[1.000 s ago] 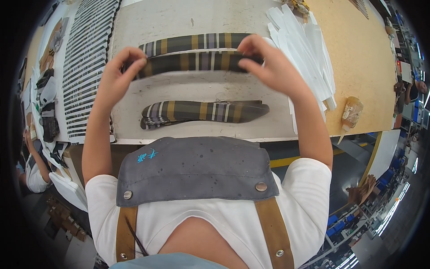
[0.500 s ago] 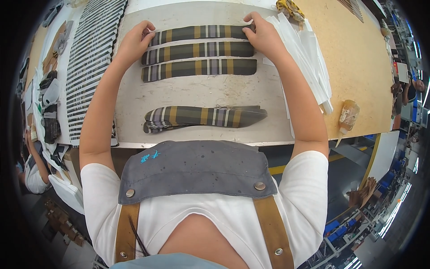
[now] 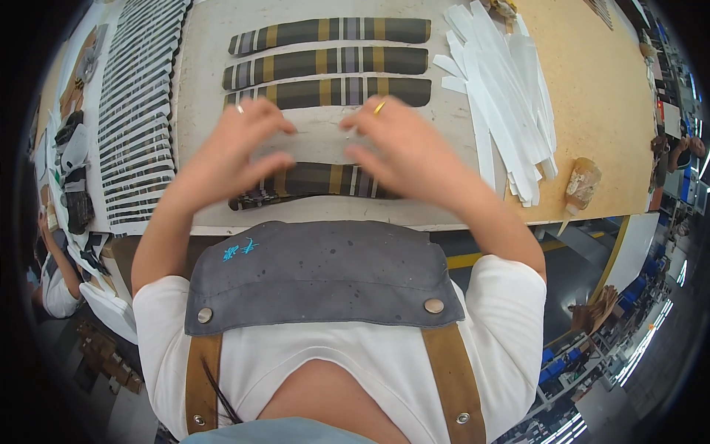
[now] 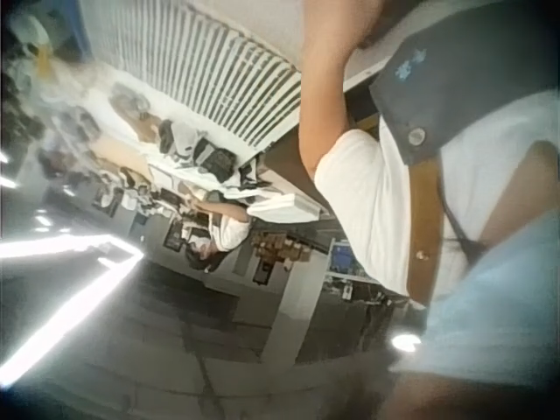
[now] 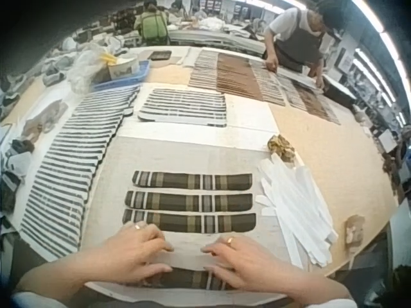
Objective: Applying glue to patterned fabric strips and attaching white lining strips to create completed straps.
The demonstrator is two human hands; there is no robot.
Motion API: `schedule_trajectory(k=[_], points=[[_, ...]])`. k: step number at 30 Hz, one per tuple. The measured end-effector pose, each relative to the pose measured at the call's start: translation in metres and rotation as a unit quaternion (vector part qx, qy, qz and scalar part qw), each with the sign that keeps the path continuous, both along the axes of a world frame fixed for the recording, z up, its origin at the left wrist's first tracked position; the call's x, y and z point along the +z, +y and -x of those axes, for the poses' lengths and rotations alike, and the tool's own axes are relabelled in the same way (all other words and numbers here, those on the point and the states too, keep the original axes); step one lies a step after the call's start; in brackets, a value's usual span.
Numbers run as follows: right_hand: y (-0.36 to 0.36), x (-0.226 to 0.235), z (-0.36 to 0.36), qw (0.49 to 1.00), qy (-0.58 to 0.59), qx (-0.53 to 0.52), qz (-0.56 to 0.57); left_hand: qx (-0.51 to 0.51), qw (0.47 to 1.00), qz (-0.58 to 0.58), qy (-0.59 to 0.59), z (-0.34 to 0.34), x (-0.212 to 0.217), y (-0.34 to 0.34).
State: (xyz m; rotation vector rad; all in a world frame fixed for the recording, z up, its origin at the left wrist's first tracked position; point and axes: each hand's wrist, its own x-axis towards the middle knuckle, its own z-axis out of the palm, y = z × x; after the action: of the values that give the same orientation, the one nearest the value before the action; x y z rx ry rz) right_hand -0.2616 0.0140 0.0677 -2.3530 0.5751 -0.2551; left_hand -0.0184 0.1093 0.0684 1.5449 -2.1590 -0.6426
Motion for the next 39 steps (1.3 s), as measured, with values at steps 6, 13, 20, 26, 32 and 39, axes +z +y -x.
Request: schedule_trajectory(k=[6, 13, 20, 26, 32, 39], points=[[0.041, -0.022, -0.007, 0.999, -0.013, 0.029, 0.007, 0.013, 0.990, -0.140, 0.034, 0.019, -0.006, 0.034], [0.051, -0.032, -0.003, 0.990, -0.062, 0.039, 0.122, 0.081, 0.988, -0.094, 0.089, 0.026, -0.017, 0.051], [0.024, -0.001, 0.006, 0.995, 0.003, 0.075, 0.060, 0.083, 0.978, -0.101, 0.160, 0.008, 0.005, 0.035], [-0.047, 0.011, 0.024, 0.991, -0.006, -0.110, -0.072, 0.189, 0.954, -0.051, 0.226, -0.037, -0.002, -0.012], [-0.128, -0.018, 0.008, 0.964, -0.089, -0.193, -0.160, 0.218, 0.968, 0.021, 0.123, -0.076, -0.033, -0.082], [-0.160, -0.048, -0.012, 0.956, -0.043, -0.249, 0.152, 0.286, 0.954, 0.023, 0.088, -0.091, -0.066, -0.121]])
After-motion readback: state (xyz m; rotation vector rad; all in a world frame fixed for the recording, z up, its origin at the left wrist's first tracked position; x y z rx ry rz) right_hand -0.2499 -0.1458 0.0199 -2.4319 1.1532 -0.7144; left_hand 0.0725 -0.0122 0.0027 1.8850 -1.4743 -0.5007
